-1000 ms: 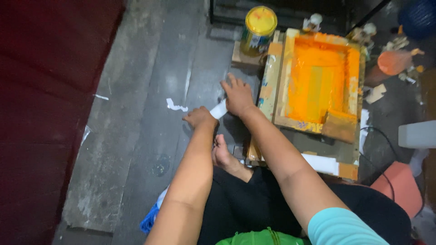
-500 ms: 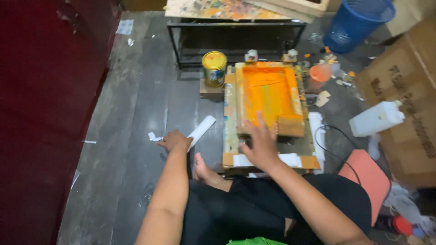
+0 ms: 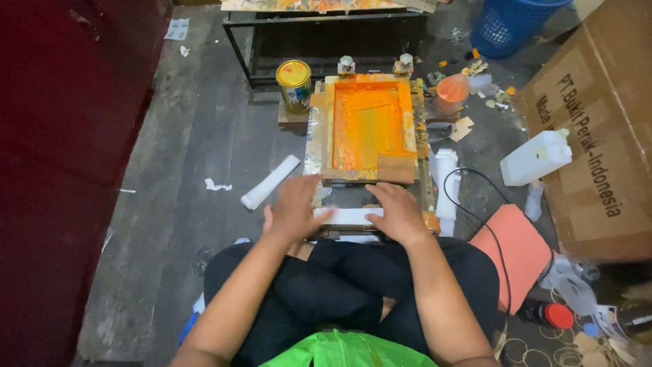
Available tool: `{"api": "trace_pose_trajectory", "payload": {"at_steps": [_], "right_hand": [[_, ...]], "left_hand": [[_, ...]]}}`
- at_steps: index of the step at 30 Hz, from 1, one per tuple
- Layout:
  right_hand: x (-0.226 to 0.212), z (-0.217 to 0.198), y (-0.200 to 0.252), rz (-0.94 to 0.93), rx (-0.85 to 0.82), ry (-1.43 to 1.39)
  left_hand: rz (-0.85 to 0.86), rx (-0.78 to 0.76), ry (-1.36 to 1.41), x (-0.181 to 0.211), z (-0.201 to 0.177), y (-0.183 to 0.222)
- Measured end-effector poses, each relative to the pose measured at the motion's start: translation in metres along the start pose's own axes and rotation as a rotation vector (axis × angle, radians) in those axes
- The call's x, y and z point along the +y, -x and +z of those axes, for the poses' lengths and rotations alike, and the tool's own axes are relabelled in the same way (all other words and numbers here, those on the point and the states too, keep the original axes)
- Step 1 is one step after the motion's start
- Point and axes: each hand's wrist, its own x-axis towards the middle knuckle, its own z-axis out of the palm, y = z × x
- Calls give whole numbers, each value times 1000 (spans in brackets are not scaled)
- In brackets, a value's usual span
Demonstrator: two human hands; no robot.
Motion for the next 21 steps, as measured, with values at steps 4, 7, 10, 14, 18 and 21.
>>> {"api": "trace_pose_trajectory", "payload": {"at_steps": [4, 7, 10, 14, 18, 21], "right_hand": [[11, 18, -10, 34, -141, 51], [12, 21, -10, 27, -146, 139], [-1, -2, -1, 42, -181, 103], [4, 0, -1, 76, -208, 91], [13, 15, -11, 106, -239, 59], [-5, 0, -7, 107, -274, 45]], "left_hand": [[226, -151, -51, 26, -1, 5], [211, -294, -8, 17, 17, 1], [194, -394, -33, 13, 34, -4], [214, -390, -83, 3, 55, -2], [246, -378, -116, -18, 77, 6], [262, -372, -118, -15, 72, 3]]}}
